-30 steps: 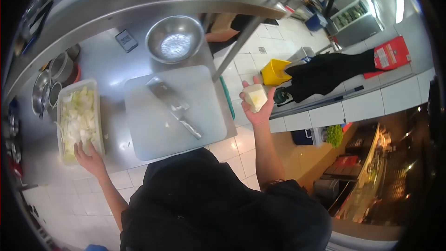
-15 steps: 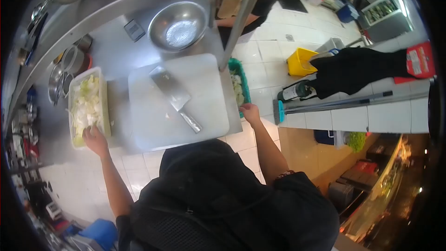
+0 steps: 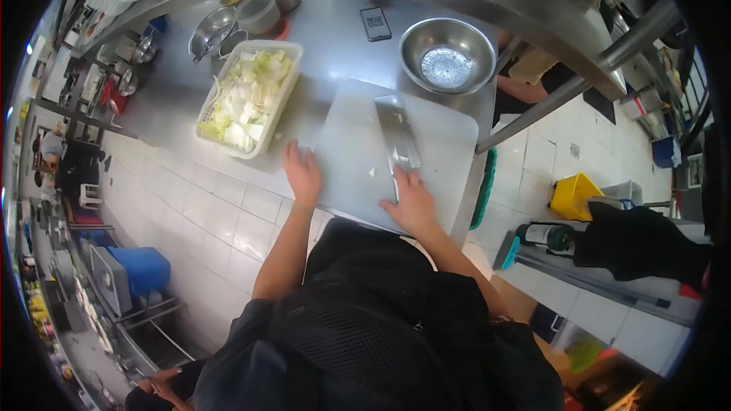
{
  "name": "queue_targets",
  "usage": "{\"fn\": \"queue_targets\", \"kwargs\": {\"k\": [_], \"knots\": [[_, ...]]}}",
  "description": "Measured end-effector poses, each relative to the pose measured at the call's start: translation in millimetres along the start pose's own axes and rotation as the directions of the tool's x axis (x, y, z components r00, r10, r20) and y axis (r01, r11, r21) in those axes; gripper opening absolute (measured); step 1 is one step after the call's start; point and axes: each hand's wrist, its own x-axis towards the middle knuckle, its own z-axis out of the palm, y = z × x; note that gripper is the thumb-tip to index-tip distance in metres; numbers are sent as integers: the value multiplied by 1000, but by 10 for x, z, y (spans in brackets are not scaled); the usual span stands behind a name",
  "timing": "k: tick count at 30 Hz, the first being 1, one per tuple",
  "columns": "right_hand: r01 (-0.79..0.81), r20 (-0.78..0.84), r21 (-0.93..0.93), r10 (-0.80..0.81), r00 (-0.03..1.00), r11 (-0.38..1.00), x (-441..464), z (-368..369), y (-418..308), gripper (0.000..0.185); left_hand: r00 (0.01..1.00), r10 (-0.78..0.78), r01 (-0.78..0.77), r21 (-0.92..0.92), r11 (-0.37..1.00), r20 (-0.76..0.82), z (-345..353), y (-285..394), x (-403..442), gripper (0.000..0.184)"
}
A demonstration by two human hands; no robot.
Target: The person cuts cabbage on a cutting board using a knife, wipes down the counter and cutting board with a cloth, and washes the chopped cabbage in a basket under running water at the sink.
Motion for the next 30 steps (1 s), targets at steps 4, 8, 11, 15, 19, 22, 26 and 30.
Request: {"fn": "queue_targets", "kwargs": {"k": [4,8,11,15,19,22,26,30], "knots": [[-242,107,15,239,965,970,118,-78,-17,72,985,53,-41,-75,996,163,52,118,109,46],[-213,44,99,210,977,972,-2,-403,89,69,928,220,-229,-7,973,301,369,317,392,51],[-155,-101,191,177,979,969,-259,-498,211,64,828,302,-384,84,920,472,602,563,518,65],[-422,-68,232,447,892,876,-536,-695,194,58,587,427,-588,0,809,688,675,752,356,78],[-421,-244,152,446,861,894,-841,-477,377,57,306,564,-611,-295,734,767,402,933,-240,80],[-428,-206,94,438,875,899,-998,-378,64,55,404,605,-208,-575,792,686,341,910,-192,73],[-452,-64,225,476,877,863,-993,-217,-384,50,832,365,-80,-559,825,419,44,509,604,61],[-430,152,560,422,894,708,-840,-14,-673,49,954,189,-57,-480,875,232,-147,18,1205,54]]}}
